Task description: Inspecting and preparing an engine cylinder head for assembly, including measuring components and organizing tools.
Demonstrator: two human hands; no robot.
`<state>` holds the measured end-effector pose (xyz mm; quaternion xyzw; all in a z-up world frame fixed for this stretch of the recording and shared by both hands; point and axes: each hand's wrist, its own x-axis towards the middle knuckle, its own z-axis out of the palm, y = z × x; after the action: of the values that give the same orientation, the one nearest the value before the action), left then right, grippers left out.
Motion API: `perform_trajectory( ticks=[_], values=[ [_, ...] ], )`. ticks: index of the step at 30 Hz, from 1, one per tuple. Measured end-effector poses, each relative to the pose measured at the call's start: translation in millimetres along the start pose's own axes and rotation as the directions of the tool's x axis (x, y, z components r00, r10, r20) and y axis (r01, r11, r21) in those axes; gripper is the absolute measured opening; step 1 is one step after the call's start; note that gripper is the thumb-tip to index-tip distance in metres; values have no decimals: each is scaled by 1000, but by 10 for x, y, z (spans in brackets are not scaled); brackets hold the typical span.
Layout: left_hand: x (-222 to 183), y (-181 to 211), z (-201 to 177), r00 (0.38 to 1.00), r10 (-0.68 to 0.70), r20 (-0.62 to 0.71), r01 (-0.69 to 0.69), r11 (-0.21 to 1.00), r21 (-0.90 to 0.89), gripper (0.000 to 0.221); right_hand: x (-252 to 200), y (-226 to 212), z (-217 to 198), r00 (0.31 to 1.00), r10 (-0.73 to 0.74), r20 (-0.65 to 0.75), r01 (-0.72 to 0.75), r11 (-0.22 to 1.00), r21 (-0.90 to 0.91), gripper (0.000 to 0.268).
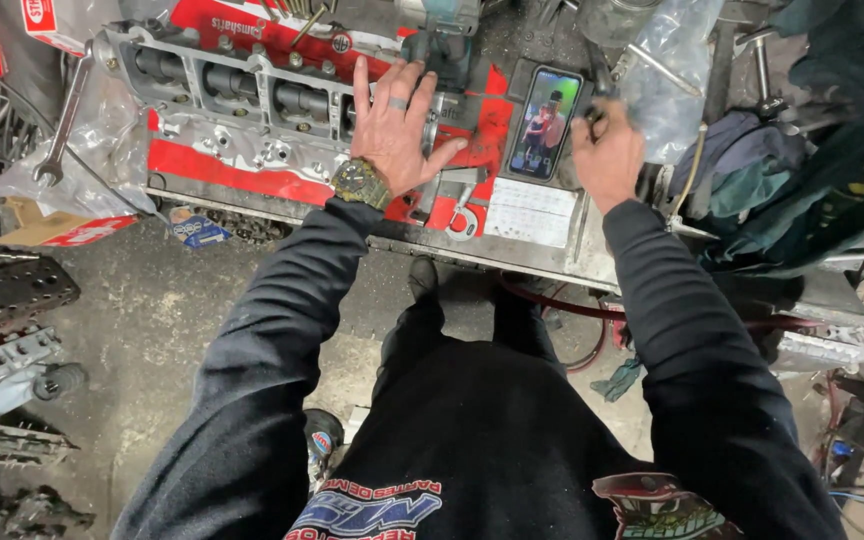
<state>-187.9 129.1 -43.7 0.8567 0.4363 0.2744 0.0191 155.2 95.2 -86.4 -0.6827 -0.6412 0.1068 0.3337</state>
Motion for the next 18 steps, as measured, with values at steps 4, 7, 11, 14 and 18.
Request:
perform_trajectory(
  ticks=[4, 7, 11, 14, 18],
  values=[
    [-1, 0, -12, 1000, 9, -15, -9, 1000, -14, 80, -343, -87, 97, 993, -92, 70, 99, 990, -101, 10],
    [-2, 4, -7, 1000, 7, 2, -6, 1000, -12, 79, -509, -139, 194, 991, -91, 94, 104, 984, -142, 23],
    [1, 2, -5, 1000, 3, -5, -3, 1000, -7, 77, -443, -128, 438, 995, 88, -36, -94, 967, -238, 47],
    [-3, 15, -4, 1000, 5, -15, -5, 1000, -8, 76, -296, -143, 648, 971, 196, -136, -225, 941, -251, 62],
    [-7, -15, 19, 1000, 1, -10, -1, 1000, -3, 76, -105, -103, 1016, 901, 334, -278, -408, 870, -277, 84]
  ],
)
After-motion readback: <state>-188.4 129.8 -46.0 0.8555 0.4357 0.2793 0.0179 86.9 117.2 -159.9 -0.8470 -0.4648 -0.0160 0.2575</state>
